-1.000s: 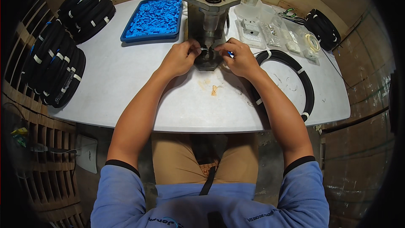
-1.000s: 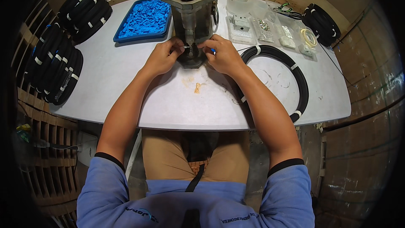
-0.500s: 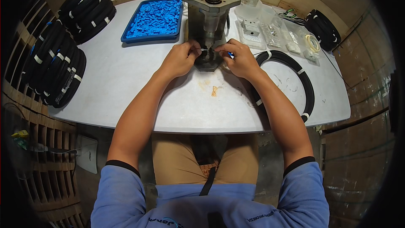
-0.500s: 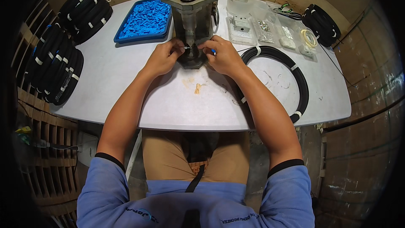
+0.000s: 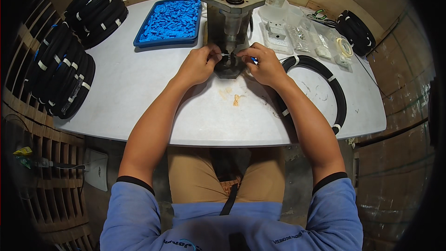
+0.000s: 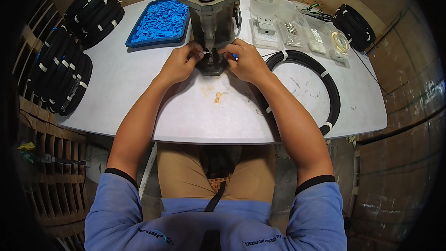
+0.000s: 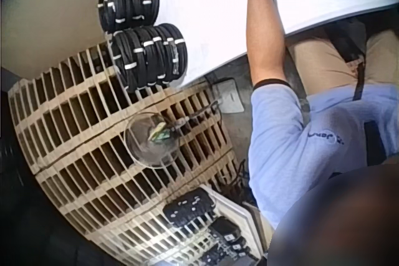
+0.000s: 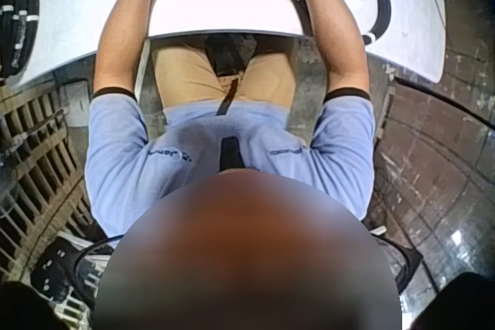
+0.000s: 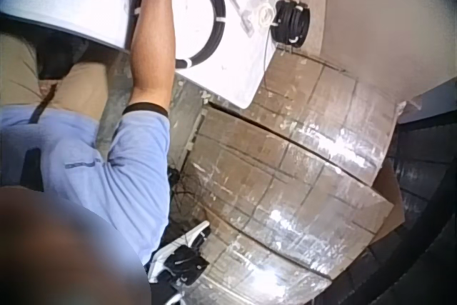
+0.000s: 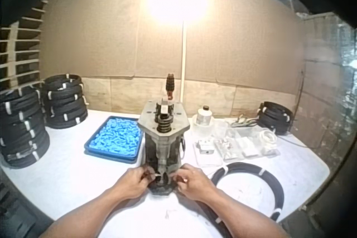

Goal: Winding and processing wire coils using a terminal crimping machine.

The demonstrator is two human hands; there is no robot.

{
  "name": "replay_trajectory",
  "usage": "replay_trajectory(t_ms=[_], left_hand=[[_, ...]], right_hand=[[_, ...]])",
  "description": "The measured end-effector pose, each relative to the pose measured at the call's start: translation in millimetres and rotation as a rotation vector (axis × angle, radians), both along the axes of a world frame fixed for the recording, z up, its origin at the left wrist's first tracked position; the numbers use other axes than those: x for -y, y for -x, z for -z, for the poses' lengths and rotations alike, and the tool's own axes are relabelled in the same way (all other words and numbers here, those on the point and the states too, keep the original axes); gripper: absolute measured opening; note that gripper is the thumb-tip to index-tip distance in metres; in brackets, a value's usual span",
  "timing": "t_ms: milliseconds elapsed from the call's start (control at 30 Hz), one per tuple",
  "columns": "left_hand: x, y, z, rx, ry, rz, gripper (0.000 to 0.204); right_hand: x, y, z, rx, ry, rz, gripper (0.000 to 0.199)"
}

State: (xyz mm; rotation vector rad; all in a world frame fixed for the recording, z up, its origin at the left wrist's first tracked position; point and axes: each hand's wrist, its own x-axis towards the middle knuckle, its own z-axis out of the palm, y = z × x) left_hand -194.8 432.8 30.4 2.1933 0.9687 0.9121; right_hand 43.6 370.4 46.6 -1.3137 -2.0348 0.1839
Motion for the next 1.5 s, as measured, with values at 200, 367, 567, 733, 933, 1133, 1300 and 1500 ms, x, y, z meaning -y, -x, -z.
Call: replay_trajectory(t_ms=[200, 367, 567, 733, 933, 1133, 1300, 1500], left_hand=[[0.8, -0.5, -0.4, -0.006, -0.004, -0.010, 0.017], [2.3, -0.4, -1.0, 0.005, -0.017, -0.018, 0.017], [2.9, -0.5, -1.8, -0.014, -0.013, -0.027, 0.017], [4.2, -1.2, -3.6, -0.019, 0.001, -0.033, 0.017], [2.6, -0.3, -2.6, -0.010, -0.006, -0.020, 0.018], [3.0, -0.3, -3.0, -0.004, -0.017, -0.011, 0.017], [3.7, -0.2, -3.1, -0.013, 0.028, -0.027, 0.016], [3.2, -0.1, -3.4, -0.004, 0.048, -0.022, 0.016]], right_hand=[[0.1, -0.8, -0.2, 0.002, -0.002, 0.003, 0.033], [0.6, -0.5, -1.4, 0.003, 0.016, 0.000, 0.033], [0.2, -0.8, -1.1, 0.015, 0.004, 0.003, 0.034], [0.6, -1.3, -1.1, 0.006, 0.022, 0.006, 0.034], [0.9, -0.9, -2.3, 0.015, 0.024, 0.005, 0.034], [0.9, -1.4, -2.1, 0.009, 0.036, 0.002, 0.034], [1.5, -0.1, -2.2, 0.008, 0.028, 0.007, 0.033], [1.4, -0.6, -2.4, -0.005, 0.034, 0.008, 0.032]])
